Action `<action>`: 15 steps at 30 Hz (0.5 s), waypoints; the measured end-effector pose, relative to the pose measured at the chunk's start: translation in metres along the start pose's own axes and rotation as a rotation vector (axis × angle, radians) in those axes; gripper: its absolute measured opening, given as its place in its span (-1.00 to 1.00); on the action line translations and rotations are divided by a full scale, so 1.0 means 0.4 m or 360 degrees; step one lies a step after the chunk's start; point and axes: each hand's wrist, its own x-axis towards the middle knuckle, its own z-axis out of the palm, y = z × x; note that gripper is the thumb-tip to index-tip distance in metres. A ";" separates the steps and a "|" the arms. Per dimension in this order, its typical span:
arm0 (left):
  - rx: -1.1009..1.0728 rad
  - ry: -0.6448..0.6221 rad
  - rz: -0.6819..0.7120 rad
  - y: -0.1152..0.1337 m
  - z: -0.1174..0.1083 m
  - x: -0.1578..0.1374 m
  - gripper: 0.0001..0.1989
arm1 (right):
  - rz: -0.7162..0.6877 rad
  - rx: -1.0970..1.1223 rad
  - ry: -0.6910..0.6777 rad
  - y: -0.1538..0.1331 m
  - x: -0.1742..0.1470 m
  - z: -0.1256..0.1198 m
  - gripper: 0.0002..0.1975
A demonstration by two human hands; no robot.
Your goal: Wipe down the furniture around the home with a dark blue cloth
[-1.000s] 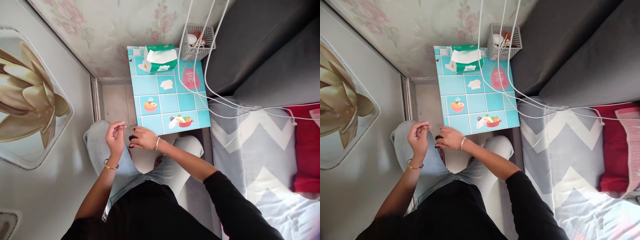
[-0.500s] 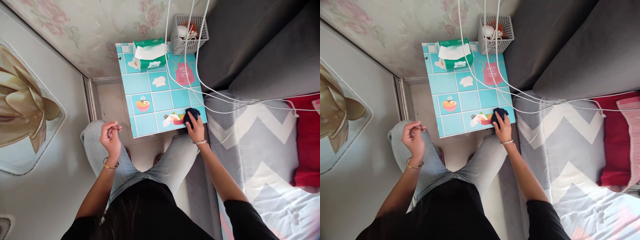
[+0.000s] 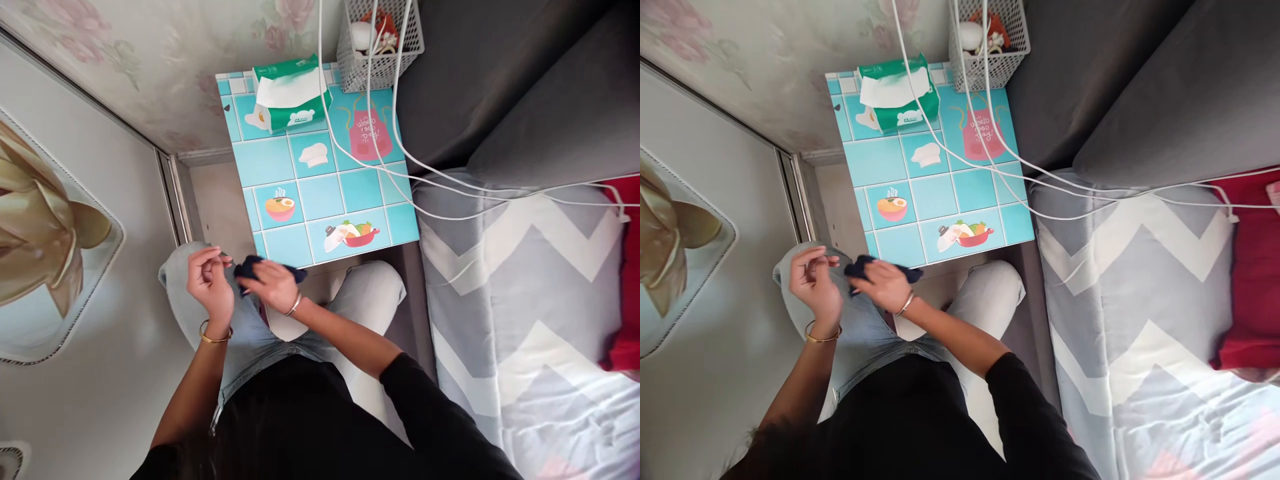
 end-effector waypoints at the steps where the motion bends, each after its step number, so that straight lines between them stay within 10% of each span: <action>1: 0.0027 0.0024 0.0029 0.008 -0.011 0.006 -0.92 | -0.0139 0.0072 -0.0077 -0.025 0.005 0.013 -0.65; 6: 0.0050 0.0137 0.0116 0.038 -0.059 0.025 -0.92 | -0.0153 0.0178 0.0009 -0.055 -0.112 -0.040 -0.54; 11: -0.0102 0.0093 0.0010 0.037 -0.021 0.007 -0.96 | 0.0647 -0.0233 0.0401 0.134 -0.272 -0.231 -0.49; 15: -0.0123 0.0007 -0.0074 0.035 0.020 -0.025 -0.95 | 0.0898 -0.0364 0.0365 0.277 -0.239 -0.291 -0.45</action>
